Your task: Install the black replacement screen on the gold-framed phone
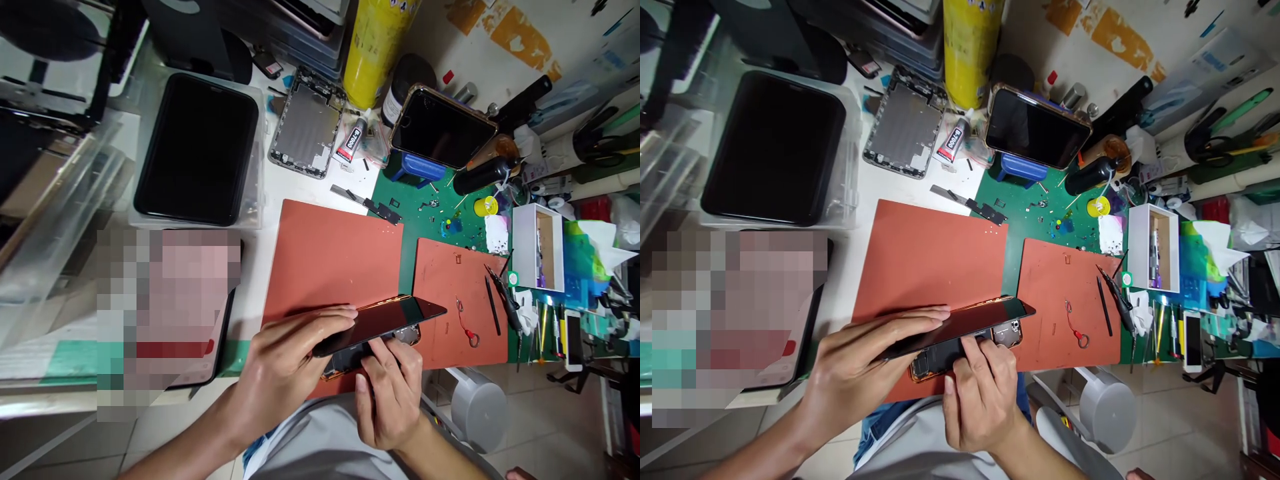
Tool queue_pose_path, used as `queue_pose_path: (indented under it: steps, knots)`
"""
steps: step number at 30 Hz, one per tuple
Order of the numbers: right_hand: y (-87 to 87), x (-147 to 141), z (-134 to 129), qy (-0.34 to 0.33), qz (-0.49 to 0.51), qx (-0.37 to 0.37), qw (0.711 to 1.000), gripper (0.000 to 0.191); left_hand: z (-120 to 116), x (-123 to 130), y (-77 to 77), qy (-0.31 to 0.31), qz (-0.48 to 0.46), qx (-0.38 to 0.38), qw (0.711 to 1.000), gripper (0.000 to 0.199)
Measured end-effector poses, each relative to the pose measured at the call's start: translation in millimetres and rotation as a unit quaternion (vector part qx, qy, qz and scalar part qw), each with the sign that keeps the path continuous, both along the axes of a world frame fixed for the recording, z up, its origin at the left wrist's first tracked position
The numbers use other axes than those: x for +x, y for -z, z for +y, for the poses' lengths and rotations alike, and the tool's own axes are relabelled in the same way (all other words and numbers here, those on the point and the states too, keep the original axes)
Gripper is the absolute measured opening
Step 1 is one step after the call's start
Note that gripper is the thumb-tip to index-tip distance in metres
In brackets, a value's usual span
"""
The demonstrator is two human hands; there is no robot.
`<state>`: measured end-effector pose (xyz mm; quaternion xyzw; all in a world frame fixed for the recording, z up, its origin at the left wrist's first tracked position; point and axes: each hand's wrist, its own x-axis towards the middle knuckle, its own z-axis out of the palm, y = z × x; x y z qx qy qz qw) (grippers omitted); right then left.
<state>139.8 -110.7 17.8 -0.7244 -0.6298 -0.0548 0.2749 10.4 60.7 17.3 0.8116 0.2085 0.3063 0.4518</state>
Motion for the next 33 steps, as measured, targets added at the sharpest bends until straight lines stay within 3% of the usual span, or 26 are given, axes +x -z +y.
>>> queue_pose_path:
  steps: [9, 16, 25, 30, 33]
  knots:
    - [-3.6, 3.9, 3.8, -0.013, -0.018, 0.001, 1.000, 0.020, -1.8, -3.9, 0.4, 0.002, 0.006, 0.005, 1.000, 0.036]
    - [-12.9, 12.4, 7.5, -0.066, -0.089, -0.036, 0.993, 0.022, -2.7, -3.5, 2.4, 0.005, 0.002, 0.003, 1.000, 0.035]
    - [-26.0, 24.0, 19.4, -0.107, -0.066, -0.071, 0.989, 0.023, -0.8, -2.6, -1.3, -0.007, 0.001, -0.002, 1.000, 0.038]
    - [-32.3, 21.3, 10.1, -0.069, -0.056, -0.056, 0.994, 0.026, -0.5, -2.3, -2.3, -0.008, 0.000, -0.013, 1.000, 0.038]
    - [-44.2, 21.0, 9.9, 0.032, 0.081, -0.037, 0.996, 0.031, 0.0, -1.4, -2.8, -0.004, -0.003, -0.023, 1.000, 0.038]
